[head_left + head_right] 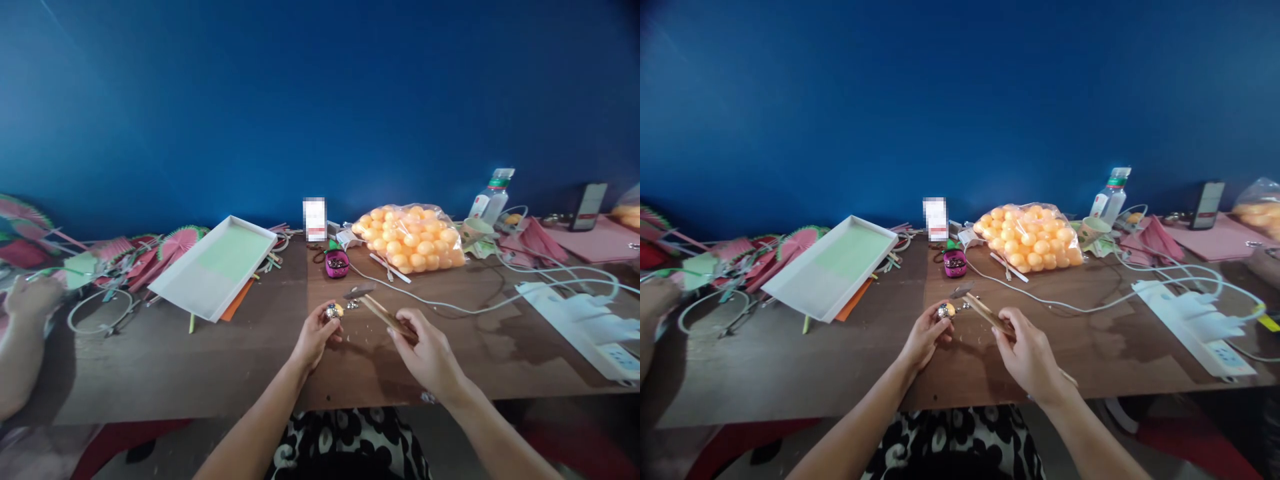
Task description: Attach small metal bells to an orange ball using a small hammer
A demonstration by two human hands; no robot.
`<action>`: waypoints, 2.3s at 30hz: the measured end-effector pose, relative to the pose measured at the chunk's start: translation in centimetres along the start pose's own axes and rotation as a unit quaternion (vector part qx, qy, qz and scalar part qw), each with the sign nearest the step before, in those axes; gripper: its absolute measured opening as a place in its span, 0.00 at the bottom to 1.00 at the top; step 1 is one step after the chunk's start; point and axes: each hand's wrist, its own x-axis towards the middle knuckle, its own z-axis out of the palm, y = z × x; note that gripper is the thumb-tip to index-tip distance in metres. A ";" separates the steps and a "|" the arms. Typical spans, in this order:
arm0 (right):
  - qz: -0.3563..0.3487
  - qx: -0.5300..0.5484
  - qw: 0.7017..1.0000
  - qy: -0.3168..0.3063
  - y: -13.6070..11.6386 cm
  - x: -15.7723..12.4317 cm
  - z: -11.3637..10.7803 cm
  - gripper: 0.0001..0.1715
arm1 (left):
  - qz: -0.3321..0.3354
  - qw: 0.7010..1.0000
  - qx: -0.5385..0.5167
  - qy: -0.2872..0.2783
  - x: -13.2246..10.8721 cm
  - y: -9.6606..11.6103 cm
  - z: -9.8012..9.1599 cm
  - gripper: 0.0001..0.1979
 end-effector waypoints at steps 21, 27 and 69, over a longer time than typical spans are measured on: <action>-0.036 -0.048 0.995 -0.075 -1.5 1.5 -0.4 0.06 | 0.036 0.999 -0.007 0.021 -0.3 -0.1 0.4 0.24; -0.045 -0.067 0.993 -0.086 -1.8 1.9 -0.6 0.07 | 0.051 0.999 0.001 0.009 -0.4 -0.2 0.5 0.25; -0.033 -0.145 0.979 -0.139 3.2 8.0 6.5 0.11 | -0.012 0.995 -0.100 0.007 0.0 0.4 -0.4 0.24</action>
